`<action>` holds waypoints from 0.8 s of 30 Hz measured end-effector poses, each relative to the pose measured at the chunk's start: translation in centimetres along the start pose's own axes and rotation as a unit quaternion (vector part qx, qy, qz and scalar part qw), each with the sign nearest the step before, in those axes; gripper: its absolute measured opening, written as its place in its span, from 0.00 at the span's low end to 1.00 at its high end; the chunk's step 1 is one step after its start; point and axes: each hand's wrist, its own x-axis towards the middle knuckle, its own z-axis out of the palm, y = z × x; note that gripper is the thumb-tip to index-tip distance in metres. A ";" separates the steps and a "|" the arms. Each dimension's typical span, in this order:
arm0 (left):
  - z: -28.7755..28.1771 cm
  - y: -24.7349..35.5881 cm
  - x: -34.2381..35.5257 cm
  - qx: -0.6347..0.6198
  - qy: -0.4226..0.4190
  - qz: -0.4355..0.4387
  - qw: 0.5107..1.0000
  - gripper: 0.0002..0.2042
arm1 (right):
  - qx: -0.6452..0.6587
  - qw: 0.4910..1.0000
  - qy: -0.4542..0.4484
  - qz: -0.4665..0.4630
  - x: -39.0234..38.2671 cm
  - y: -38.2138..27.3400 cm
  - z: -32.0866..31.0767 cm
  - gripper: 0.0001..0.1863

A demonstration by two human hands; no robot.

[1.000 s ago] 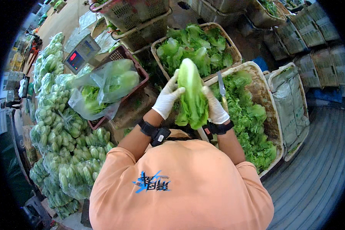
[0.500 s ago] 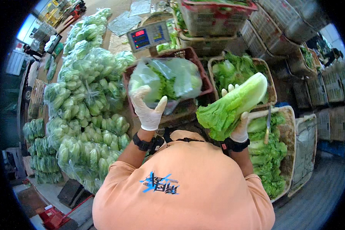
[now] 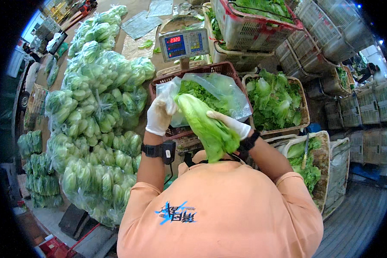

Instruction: The person trims the base of lettuce heads using a knife, removes outer leaves, weighs the lettuce on a scale, and places them into plastic bags for packaging.

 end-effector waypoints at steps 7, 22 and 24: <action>1.7 0.2 -1.9 -0.006 -0.084 -0.003 0.996 0.31 | 0.085 0.971 0.188 -0.118 10.3 -6.4 -15.0 0.33; 0.4 -0.6 -8.0 0.419 0.242 0.132 0.865 0.42 | -0.397 0.889 0.083 -0.213 -8.0 -4.3 -5.0 0.20; 1.3 -1.0 -8.9 0.415 0.268 0.189 0.849 0.39 | -0.430 0.774 0.319 -0.338 -8.8 -4.4 -7.1 0.23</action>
